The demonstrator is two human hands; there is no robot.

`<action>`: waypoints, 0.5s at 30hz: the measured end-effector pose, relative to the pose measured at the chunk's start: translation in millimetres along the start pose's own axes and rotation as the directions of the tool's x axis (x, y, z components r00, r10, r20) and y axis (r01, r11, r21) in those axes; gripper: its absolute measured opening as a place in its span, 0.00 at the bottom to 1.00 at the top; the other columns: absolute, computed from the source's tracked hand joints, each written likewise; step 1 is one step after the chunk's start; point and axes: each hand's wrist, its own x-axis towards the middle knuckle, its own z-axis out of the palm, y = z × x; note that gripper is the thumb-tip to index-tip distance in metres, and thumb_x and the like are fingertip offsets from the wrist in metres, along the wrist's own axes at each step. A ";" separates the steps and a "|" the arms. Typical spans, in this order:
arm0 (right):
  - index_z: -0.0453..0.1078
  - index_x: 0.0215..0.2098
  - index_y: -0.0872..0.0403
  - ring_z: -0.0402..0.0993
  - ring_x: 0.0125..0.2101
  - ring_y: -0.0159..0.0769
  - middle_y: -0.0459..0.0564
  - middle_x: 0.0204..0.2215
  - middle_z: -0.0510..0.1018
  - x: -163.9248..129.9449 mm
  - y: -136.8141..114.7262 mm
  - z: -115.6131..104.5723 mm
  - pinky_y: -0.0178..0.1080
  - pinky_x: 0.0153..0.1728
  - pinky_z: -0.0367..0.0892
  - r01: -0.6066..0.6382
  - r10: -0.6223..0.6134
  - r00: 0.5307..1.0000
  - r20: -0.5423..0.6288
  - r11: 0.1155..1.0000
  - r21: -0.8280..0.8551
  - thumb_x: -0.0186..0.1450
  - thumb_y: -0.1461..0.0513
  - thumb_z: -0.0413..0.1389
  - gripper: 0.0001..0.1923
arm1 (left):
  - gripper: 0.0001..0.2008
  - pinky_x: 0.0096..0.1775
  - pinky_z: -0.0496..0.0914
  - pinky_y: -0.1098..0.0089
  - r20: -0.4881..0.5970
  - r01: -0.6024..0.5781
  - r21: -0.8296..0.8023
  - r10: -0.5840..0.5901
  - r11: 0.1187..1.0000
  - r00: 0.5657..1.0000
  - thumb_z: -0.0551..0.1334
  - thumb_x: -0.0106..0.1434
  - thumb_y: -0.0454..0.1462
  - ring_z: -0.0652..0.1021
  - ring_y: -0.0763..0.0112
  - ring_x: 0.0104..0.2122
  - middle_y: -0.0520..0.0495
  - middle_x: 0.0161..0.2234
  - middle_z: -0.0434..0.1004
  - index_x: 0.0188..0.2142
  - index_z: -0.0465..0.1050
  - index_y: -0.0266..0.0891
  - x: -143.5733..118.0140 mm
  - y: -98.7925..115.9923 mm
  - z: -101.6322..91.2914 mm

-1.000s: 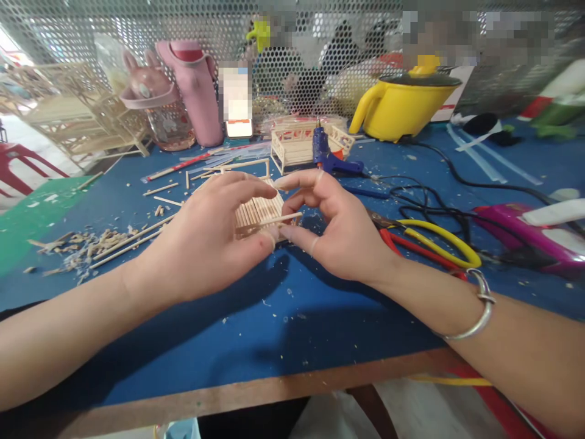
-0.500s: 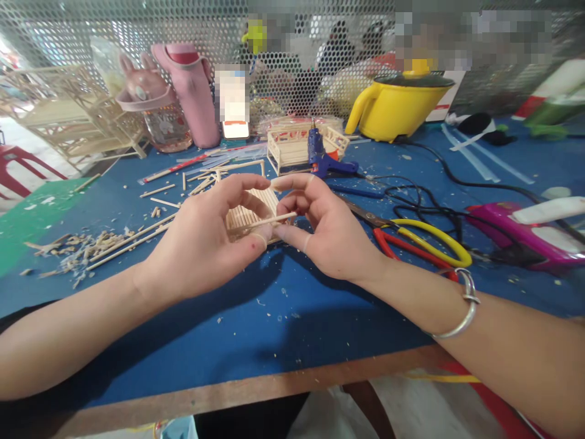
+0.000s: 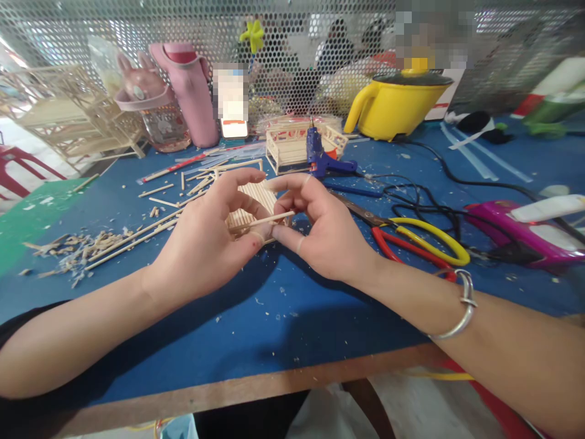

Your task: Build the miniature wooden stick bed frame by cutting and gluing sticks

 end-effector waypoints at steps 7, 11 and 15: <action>0.56 0.55 0.48 0.69 0.37 0.32 0.45 0.35 0.68 -3.7 -0.1 2.3 0.39 0.41 0.69 0.054 -0.054 0.999 0.007 0.998 -0.036 0.58 0.70 0.56 0.28 | 0.26 0.37 0.72 0.68 -0.010 0.002 -0.001 -0.002 1.000 1.000 0.62 0.57 0.37 0.78 0.71 0.32 0.50 0.36 0.78 0.55 0.58 0.40 0.2 0.3 0.7; 0.56 0.56 0.51 0.70 0.37 0.32 0.46 0.36 0.69 -5.1 -2.7 0.2 0.39 0.42 0.69 0.074 -0.073 0.997 0.026 0.996 -0.049 0.59 0.70 0.56 0.28 | 0.26 0.37 0.72 0.69 -0.012 -0.011 0.006 0.011 1.000 1.000 0.61 0.57 0.36 0.78 0.70 0.32 0.49 0.36 0.78 0.54 0.58 0.41 0.3 0.6 0.4; 0.58 0.54 0.52 0.71 0.36 0.32 0.45 0.35 0.71 -5.1 -3.6 -3.4 0.40 0.44 0.68 0.079 -0.079 0.997 0.007 0.989 -0.127 0.58 0.69 0.56 0.26 | 0.26 0.37 0.72 0.69 -0.013 -0.013 -0.007 0.012 1.000 1.000 0.61 0.57 0.36 0.78 0.70 0.34 0.49 0.36 0.78 0.55 0.58 0.40 -0.4 0.4 0.4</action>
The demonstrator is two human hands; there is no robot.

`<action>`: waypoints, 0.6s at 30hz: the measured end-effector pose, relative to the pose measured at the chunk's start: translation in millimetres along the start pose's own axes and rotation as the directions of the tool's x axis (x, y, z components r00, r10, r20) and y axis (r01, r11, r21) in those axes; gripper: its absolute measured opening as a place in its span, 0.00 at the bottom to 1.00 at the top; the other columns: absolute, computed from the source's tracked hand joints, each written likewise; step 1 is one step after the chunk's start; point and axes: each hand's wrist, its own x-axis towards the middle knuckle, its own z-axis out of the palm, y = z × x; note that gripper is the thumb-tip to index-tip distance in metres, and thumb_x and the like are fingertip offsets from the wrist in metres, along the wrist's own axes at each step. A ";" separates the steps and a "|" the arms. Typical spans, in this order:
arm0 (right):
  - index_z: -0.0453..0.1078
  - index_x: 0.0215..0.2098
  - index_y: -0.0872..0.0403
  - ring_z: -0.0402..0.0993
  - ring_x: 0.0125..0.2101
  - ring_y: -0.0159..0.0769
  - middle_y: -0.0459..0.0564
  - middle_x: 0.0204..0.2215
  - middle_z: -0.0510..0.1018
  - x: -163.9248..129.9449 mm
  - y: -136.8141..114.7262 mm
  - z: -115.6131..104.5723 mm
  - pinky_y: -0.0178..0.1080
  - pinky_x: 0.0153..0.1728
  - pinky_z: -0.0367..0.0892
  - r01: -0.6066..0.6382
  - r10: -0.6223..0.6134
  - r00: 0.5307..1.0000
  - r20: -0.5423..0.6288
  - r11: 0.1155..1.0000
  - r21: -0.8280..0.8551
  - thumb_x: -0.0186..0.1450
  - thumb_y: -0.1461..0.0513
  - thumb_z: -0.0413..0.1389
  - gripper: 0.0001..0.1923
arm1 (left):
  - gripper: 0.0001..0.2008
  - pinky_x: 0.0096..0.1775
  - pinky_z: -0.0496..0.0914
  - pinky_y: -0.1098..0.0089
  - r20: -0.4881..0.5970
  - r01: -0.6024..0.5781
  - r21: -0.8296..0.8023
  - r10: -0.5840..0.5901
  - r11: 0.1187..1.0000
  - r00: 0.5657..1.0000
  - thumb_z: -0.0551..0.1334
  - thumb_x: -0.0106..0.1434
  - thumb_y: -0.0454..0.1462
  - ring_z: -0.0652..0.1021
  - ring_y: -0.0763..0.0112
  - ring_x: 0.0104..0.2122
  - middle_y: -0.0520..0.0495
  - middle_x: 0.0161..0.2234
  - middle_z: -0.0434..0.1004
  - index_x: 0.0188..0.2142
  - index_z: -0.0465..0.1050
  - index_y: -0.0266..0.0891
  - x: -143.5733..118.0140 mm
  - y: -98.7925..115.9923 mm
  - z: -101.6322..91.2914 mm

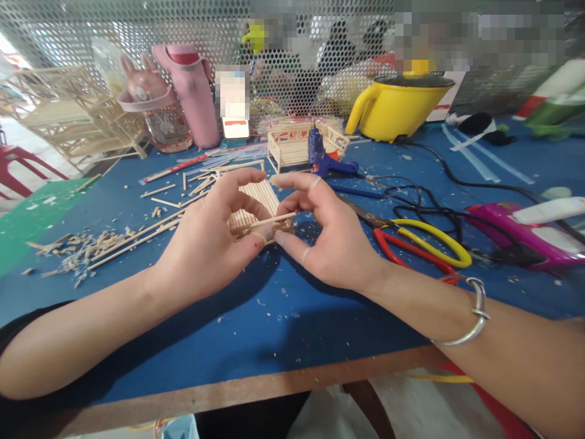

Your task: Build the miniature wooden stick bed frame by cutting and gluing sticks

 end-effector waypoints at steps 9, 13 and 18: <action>0.62 0.52 0.53 0.74 0.38 0.33 0.46 0.37 0.75 0.5 -0.1 -0.6 0.40 0.44 0.68 0.027 -0.029 0.999 -0.027 0.998 -0.059 0.58 0.69 0.57 0.24 | 0.26 0.38 0.73 0.69 0.000 0.009 -0.036 -0.009 0.999 1.000 0.61 0.57 0.35 0.78 0.71 0.35 0.49 0.38 0.78 0.55 0.57 0.41 -1.5 1.0 0.8; 0.64 0.51 0.51 0.76 0.38 0.34 0.45 0.36 0.78 1.0 -1.0 -1.6 0.41 0.44 0.69 0.005 -0.007 0.999 -0.041 0.998 -0.063 0.59 0.69 0.56 0.22 | 0.27 0.34 0.73 0.70 0.004 0.021 -0.104 -0.021 0.994 1.000 0.61 0.57 0.36 0.78 0.70 0.36 0.48 0.39 0.78 0.56 0.56 0.41 -2.0 -0.4 2.2; 0.64 0.50 0.51 0.76 0.38 0.34 0.46 0.38 0.78 2.2 0.3 0.2 0.42 0.44 0.70 -0.028 0.029 0.999 -0.039 0.999 0.033 0.59 0.68 0.57 0.21 | 0.27 0.34 0.73 0.70 0.000 0.015 -0.086 -0.015 0.996 1.000 0.60 0.56 0.34 0.78 0.70 0.35 0.48 0.37 0.77 0.55 0.57 0.41 -1.8 0.4 2.7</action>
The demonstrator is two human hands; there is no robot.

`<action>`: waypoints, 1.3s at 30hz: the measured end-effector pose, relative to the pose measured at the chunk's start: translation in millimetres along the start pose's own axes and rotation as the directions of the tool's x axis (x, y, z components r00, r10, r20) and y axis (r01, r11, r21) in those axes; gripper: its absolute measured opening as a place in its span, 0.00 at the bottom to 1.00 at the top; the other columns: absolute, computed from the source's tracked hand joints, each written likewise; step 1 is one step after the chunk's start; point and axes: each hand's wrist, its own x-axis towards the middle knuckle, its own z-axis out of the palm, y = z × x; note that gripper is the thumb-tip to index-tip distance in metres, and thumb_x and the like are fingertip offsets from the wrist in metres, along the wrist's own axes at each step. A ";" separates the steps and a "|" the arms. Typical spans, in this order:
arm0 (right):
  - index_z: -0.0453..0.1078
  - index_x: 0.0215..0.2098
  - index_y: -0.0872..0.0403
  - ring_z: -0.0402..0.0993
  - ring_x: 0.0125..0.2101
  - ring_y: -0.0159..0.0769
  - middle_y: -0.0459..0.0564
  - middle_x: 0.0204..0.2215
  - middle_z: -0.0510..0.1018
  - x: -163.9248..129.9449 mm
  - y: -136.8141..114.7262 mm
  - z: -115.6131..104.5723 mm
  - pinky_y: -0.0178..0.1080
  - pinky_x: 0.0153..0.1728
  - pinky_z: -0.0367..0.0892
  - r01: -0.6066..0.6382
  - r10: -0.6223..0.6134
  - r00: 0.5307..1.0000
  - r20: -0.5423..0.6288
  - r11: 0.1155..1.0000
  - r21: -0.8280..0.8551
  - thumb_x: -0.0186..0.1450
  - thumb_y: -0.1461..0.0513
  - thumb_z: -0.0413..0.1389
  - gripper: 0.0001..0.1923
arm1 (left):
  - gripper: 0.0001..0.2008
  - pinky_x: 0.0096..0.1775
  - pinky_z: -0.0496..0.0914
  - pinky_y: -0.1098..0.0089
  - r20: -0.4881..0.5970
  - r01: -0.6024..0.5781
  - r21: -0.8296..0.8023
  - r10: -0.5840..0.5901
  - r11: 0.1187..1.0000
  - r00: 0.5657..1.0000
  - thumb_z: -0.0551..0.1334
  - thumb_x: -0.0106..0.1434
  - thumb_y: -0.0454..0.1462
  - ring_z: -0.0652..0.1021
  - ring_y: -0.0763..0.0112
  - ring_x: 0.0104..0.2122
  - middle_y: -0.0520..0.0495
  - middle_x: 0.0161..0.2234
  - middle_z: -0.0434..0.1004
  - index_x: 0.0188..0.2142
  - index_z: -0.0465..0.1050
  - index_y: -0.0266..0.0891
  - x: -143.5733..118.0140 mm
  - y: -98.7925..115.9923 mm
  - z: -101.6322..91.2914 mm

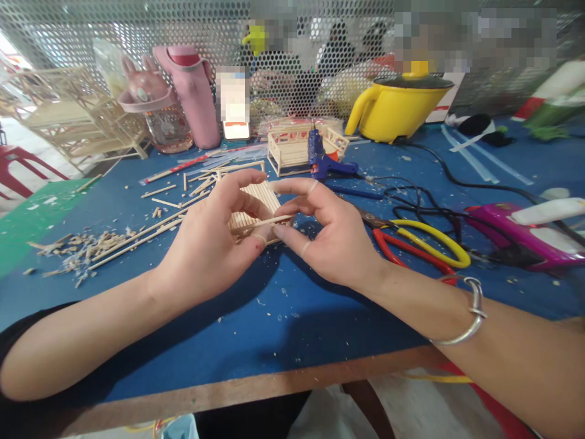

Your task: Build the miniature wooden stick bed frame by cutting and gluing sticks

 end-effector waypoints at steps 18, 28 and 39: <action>0.62 0.50 0.52 0.73 0.33 0.29 0.42 0.31 0.74 1.6 2.6 2.7 0.37 0.40 0.70 -0.056 0.054 0.998 0.029 0.995 0.086 0.58 0.69 0.58 0.22 | 0.22 0.33 0.72 0.73 -0.014 -0.026 0.101 0.028 0.995 1.000 0.59 0.60 0.34 0.77 0.73 0.32 0.49 0.36 0.77 0.54 0.59 0.41 -2.3 3.5 -0.1; 0.63 0.51 0.52 0.74 0.32 0.29 0.42 0.31 0.75 -0.4 3.0 1.9 0.36 0.39 0.70 -0.026 0.026 1.000 0.003 0.998 0.053 0.60 0.68 0.58 0.21 | 0.27 0.34 0.74 0.70 -0.008 -0.112 0.169 0.115 0.979 0.993 0.60 0.56 0.31 0.78 0.70 0.35 0.49 0.39 0.78 0.55 0.57 0.40 -3.6 -1.1 -0.2; 0.62 0.53 0.50 0.72 0.31 0.29 0.42 0.30 0.73 -1.2 5.2 0.3 0.37 0.38 0.71 -0.032 0.031 0.999 0.030 0.998 0.048 0.60 0.68 0.58 0.23 | 0.22 0.33 0.73 0.70 -0.047 -0.090 0.161 0.099 0.983 0.994 0.60 0.60 0.33 0.78 0.69 0.35 0.49 0.35 0.78 0.54 0.59 0.41 -3.7 -3.4 4.2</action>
